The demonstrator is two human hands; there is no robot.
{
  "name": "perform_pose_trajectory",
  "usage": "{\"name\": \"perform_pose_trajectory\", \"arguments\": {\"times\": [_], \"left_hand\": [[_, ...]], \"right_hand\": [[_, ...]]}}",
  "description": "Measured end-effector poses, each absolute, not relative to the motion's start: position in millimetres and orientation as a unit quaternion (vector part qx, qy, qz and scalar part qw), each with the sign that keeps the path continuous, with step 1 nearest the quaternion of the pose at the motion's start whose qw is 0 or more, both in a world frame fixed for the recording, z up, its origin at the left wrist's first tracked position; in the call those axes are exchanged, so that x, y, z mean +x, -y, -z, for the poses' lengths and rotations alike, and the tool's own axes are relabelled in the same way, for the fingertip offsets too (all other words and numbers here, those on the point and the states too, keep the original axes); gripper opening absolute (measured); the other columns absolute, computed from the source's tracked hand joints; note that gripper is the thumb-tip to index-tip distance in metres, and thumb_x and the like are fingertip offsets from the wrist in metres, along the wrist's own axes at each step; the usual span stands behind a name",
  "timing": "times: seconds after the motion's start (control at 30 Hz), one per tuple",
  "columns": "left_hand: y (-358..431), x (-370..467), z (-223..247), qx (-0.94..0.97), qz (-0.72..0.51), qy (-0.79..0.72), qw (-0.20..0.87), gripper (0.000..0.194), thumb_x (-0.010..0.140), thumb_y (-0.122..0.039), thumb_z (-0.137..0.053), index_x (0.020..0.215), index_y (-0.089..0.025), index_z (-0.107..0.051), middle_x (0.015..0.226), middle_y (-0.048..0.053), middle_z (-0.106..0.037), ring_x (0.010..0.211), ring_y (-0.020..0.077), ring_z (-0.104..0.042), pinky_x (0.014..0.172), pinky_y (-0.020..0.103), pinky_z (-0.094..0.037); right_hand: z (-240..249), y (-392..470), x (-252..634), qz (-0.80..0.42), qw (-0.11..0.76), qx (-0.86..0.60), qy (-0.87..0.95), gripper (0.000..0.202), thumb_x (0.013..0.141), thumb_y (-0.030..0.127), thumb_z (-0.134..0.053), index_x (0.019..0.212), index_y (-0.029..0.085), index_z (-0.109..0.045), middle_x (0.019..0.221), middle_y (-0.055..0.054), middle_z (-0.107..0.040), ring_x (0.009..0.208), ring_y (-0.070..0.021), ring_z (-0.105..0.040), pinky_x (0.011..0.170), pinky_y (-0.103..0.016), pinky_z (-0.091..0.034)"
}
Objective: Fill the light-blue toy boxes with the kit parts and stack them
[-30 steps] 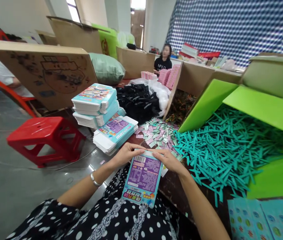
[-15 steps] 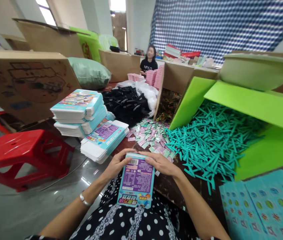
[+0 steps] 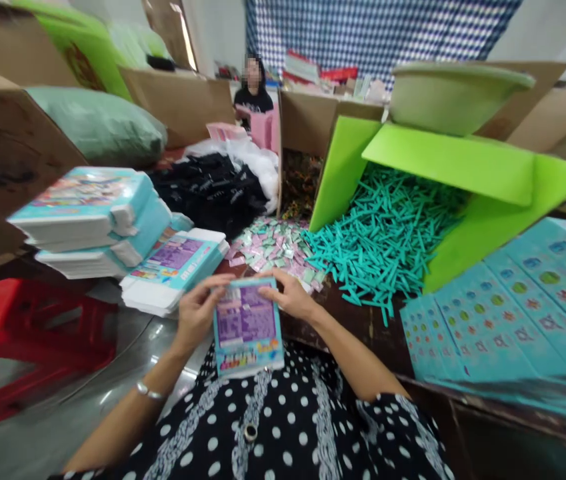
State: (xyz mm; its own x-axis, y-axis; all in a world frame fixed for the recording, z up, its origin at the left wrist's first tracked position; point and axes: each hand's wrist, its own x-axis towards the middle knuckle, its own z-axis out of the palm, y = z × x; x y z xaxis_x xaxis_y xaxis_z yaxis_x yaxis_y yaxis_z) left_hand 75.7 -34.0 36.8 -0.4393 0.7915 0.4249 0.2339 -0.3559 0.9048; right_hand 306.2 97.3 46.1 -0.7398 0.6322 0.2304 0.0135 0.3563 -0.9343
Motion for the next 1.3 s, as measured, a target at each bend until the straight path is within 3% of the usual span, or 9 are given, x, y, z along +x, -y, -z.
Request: {"name": "perform_pose_trajectory", "arguments": {"times": [0.13,0.3,0.4,0.53,0.6,0.7,0.83,1.0,1.3], "left_hand": [[4.6,56.8,-45.0,0.365,-0.741,-0.55,0.12,0.03,0.108,-0.043,-0.069,0.124,-0.019,-0.075,0.128,0.012,-0.076,0.117,0.0227,-0.069,0.113,0.041,-0.053],[-13.7,45.1,-25.8,0.308,-0.782,-0.524,0.14,0.033,0.103,-0.047,-0.07,0.118,-0.018,-0.066,0.113,0.011,-0.071,0.104,0.0217,-0.069,0.102,0.042,-0.058],[9.3,35.6,-23.1,0.424,-0.684,-0.565,0.182,0.054,0.085,-0.047,-0.094,0.124,-0.018,-0.071,0.13,0.018,-0.074,0.13,0.0348,-0.07,0.118,0.055,-0.054],[41.3,17.1,-37.4,0.719,-0.396,-0.566,0.077,0.096,0.071,-0.067,-0.1,0.151,-0.025,-0.069,0.169,0.019,-0.06,0.166,0.0505,-0.044,0.142,0.07,-0.02],[47.2,11.1,-44.7,0.76,-0.3,-0.551,0.17,0.092,0.074,-0.077,-0.092,0.15,-0.029,-0.073,0.155,0.016,-0.073,0.145,0.0493,-0.067,0.132,0.07,-0.04],[48.8,1.8,-49.7,0.702,-0.213,-0.581,0.353,0.068,0.075,-0.078,-0.084,0.121,-0.029,-0.085,0.11,0.011,-0.087,0.093,0.0379,-0.081,0.087,0.05,-0.067],[53.0,-20.3,-47.6,0.6,-0.192,-0.672,0.39,0.059,0.072,-0.082,-0.077,0.089,-0.025,-0.079,0.082,0.007,-0.079,0.072,0.0304,-0.073,0.06,0.037,-0.06],[56.4,-31.3,-36.1,0.56,-0.146,-0.716,0.39,0.064,0.073,-0.085,-0.073,0.091,-0.024,-0.076,0.079,0.006,-0.077,0.071,0.0293,-0.071,0.06,0.036,-0.056],[50.7,-27.9,-13.8,0.544,-0.185,-0.714,0.4,0.076,0.062,-0.092,-0.075,0.093,-0.023,-0.081,0.091,0.011,-0.082,0.079,0.0335,-0.073,0.069,0.041,-0.057]], "right_hand": [[-39.9,-92.9,312.9,-0.636,0.31,-0.251,0.66,0.102,0.068,0.052,-0.104,0.156,0.028,-0.058,0.145,-0.011,-0.069,0.118,-0.0246,-0.071,0.107,-0.043,-0.062],[-31.0,-80.8,320.1,-0.703,0.389,-0.301,0.514,0.078,0.06,0.051,-0.104,0.125,0.025,-0.07,0.119,-0.005,-0.077,0.102,-0.023,-0.073,0.094,-0.039,-0.064],[-25.9,-74.8,323.6,-0.717,0.417,-0.321,0.457,0.073,0.062,0.06,-0.102,0.117,0.025,-0.068,0.104,-0.002,-0.076,0.084,-0.0183,-0.07,0.074,-0.031,-0.06],[-11.0,-56.3,310.2,-0.713,0.365,-0.316,0.508,0.063,0.067,0.06,-0.101,0.104,0.023,-0.066,0.095,0.001,-0.072,0.08,-0.0137,-0.066,0.069,-0.024,-0.052],[-3.4,-45.1,298.3,-0.73,0.31,-0.287,0.537,0.064,0.07,0.064,-0.099,0.104,0.022,-0.065,0.094,0.001,-0.07,0.079,-0.0126,-0.064,0.07,-0.023,-0.051],[-0.2,-40.3,294.3,-0.738,0.237,-0.242,0.584,0.068,0.083,0.081,-0.083,0.108,0.021,-0.064,0.089,0.001,-0.068,0.076,-0.0138,-0.063,0.067,-0.025,-0.051],[-10.4,-61.7,324.3,-0.494,0.252,-0.34,0.759,0.053,0.098,0.07,-0.078,0.112,0.021,-0.064,0.108,-0.006,-0.074,0.102,-0.0213,-0.069,0.094,-0.037,-0.058],[-12.0,-76.3,344.0,-0.113,0.13,-0.433,0.885,0.064,0.086,0.045,-0.1,0.131,0.013,-0.067,0.137,-0.019,-0.069,0.134,-0.0351,-0.058,0.118,-0.052,-0.05],[-10.6,-72.9,335.8,-0.14,0.074,-0.452,0.878,0.046,0.098,0.034,-0.09,0.132,0.017,-0.065,0.129,-0.016,-0.073,0.129,-0.0324,-0.06,0.106,-0.045,-0.055]]}}
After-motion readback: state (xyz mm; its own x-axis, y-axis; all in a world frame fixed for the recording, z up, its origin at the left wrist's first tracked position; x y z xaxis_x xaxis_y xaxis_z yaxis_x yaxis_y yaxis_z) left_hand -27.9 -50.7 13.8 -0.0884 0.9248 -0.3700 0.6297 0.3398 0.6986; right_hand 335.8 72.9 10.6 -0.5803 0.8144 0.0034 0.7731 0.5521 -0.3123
